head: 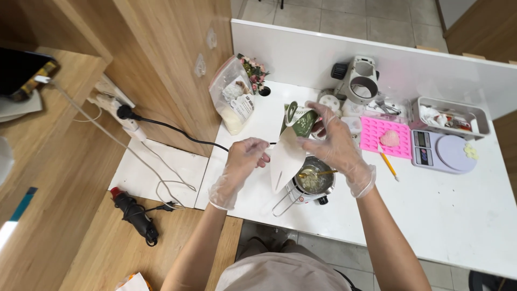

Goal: Stirring and heating wax in a specialized heater for candle production.

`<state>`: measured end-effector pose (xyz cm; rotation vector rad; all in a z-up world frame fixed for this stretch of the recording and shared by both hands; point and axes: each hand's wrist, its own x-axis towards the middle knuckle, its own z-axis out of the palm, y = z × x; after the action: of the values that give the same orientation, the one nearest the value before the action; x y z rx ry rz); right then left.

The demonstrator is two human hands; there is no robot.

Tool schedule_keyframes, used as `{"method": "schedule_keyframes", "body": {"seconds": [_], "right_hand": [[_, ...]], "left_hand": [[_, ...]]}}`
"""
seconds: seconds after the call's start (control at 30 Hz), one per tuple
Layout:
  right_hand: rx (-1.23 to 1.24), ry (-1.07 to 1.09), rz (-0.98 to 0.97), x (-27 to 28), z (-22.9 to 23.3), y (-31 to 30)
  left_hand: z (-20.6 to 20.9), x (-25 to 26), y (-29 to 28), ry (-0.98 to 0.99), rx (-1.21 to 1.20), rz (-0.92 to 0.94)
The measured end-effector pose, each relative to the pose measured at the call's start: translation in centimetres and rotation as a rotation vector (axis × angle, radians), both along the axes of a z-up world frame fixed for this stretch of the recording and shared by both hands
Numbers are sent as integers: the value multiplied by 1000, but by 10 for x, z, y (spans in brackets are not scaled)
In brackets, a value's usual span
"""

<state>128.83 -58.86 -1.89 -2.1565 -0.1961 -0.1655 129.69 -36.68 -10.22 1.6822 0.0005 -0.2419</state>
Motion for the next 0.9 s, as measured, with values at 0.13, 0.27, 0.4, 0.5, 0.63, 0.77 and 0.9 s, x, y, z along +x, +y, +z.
{"method": "schedule_keyframes", "body": {"seconds": [0.13,0.27,0.4,0.5,0.63,0.77,0.9], "right_hand": [[60,-12,-41,7,-17,-29],[185,51,-69,-3,-4,-39],[134,102,-76,-8,2,-69],[133,140,-137,-10,-15,-111],[238,206,-300,-18,-45,-167],[305,286,-372,-31,-73,-206],[365,372,-369,-37,-83,-221]], "left_hand": [[11,-2,-15,157,-187,-84],[5,7,-38,190,-245,-120],[-18,38,-54,167,-221,-50],[-55,82,-60,178,-144,20],[-141,159,-77,264,-58,119],[-197,210,-119,418,9,164],[-314,277,-137,534,212,160]]}}
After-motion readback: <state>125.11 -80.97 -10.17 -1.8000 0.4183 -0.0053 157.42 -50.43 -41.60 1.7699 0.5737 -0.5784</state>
